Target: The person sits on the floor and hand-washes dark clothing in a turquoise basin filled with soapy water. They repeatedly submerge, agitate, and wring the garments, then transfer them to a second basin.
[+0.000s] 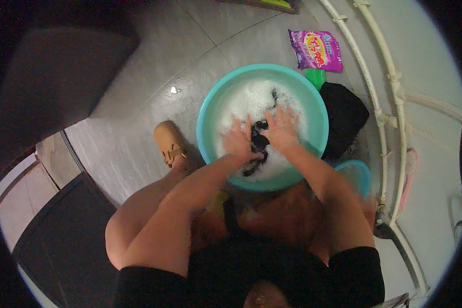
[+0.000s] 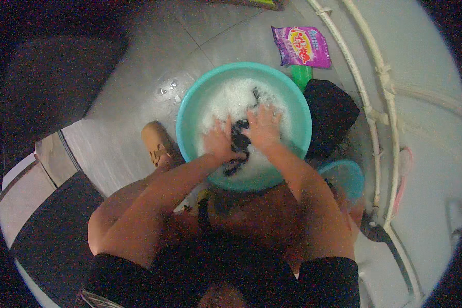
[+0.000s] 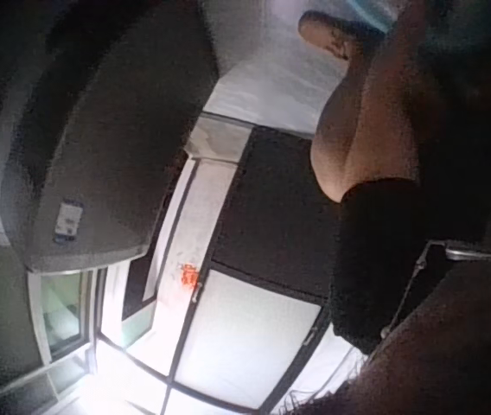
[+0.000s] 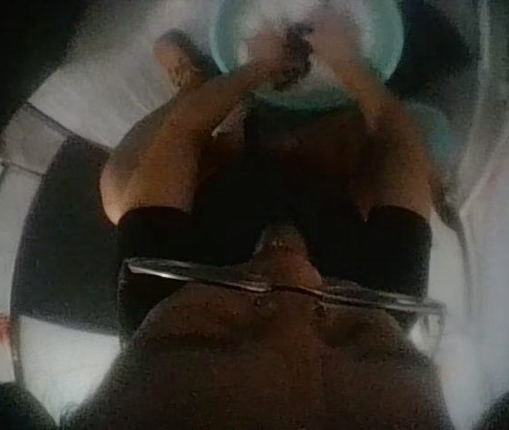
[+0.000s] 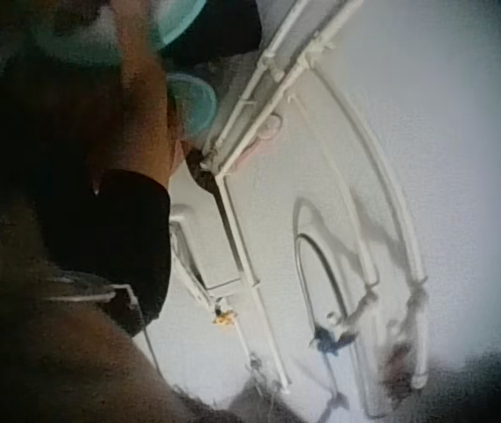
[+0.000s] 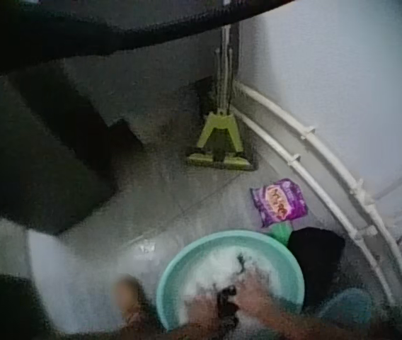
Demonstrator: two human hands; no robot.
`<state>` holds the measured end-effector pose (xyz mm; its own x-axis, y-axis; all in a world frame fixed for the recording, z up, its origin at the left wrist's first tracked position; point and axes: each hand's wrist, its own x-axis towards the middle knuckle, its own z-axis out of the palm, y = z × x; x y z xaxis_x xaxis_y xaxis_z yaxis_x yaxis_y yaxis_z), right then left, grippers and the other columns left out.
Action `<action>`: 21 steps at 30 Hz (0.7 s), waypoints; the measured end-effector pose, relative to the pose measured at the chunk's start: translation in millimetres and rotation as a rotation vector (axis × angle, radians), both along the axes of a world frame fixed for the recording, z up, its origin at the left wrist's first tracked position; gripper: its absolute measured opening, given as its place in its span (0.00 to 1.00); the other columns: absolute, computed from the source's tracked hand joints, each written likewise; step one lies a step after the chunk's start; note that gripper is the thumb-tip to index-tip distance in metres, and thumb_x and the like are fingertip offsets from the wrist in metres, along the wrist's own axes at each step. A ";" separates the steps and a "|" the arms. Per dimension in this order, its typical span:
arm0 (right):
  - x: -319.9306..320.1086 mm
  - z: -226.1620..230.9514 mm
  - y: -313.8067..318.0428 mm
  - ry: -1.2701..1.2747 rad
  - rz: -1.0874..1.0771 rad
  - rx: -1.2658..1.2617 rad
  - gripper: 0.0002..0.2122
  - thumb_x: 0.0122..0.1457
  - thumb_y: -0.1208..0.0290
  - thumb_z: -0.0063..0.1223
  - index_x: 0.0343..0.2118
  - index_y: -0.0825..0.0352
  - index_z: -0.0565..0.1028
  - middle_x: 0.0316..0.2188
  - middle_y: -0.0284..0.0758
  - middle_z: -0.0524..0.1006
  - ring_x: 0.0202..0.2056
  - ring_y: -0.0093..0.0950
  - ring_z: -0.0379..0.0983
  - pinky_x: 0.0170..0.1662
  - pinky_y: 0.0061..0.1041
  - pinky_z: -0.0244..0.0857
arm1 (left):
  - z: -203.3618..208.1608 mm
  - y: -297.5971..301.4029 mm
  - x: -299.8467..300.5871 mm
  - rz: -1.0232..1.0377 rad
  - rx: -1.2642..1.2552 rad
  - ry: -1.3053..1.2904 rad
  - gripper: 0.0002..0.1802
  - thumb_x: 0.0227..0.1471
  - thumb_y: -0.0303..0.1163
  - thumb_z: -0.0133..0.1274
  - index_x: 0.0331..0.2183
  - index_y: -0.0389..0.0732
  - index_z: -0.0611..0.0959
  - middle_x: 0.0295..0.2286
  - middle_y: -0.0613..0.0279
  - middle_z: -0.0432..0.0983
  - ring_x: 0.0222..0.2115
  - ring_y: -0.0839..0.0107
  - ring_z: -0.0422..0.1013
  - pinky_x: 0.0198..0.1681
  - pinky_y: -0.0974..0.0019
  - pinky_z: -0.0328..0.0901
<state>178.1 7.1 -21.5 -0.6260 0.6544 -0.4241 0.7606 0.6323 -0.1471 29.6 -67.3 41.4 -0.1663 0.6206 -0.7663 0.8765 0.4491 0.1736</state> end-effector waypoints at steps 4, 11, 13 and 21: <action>-4.5 -61.8 24.6 -0.069 0.109 -0.178 0.27 0.53 0.54 0.51 0.56 0.58 0.69 0.62 0.48 0.56 0.64 0.46 0.48 0.64 0.51 0.37 | -84.0 -16.8 8.6 -0.012 0.059 0.085 0.58 0.27 0.57 0.69 0.58 0.44 0.63 0.55 0.39 0.58 0.51 0.45 0.65 0.51 0.42 0.60; -39.5 5.7 76.2 -0.187 -0.223 -0.577 0.32 0.54 0.50 0.49 0.61 0.59 0.61 0.62 0.43 0.59 0.62 0.42 0.54 0.64 0.45 0.45 | -122.5 17.2 -9.2 0.346 -0.259 -0.209 0.34 0.42 0.57 0.59 0.44 0.39 0.80 0.42 0.46 0.76 0.48 0.55 0.70 0.55 0.55 0.59; -64.7 46.5 70.6 -0.207 -0.063 -0.353 0.31 0.56 0.52 0.47 0.61 0.60 0.61 0.59 0.45 0.63 0.59 0.43 0.58 0.62 0.43 0.50 | -162.9 -3.9 -36.7 0.217 -0.050 -0.270 0.31 0.43 0.56 0.57 0.39 0.38 0.81 0.37 0.48 0.78 0.38 0.53 0.74 0.46 0.53 0.65; -6.7 -34.2 98.2 0.321 -0.426 -0.418 0.24 0.65 0.55 0.27 0.58 0.63 0.64 0.53 0.51 0.68 0.53 0.50 0.65 0.58 0.43 0.56 | 21.9 80.1 -18.9 0.160 0.390 -0.033 0.36 0.35 0.39 0.65 0.48 0.44 0.72 0.44 0.47 0.68 0.43 0.50 0.70 0.45 0.52 0.67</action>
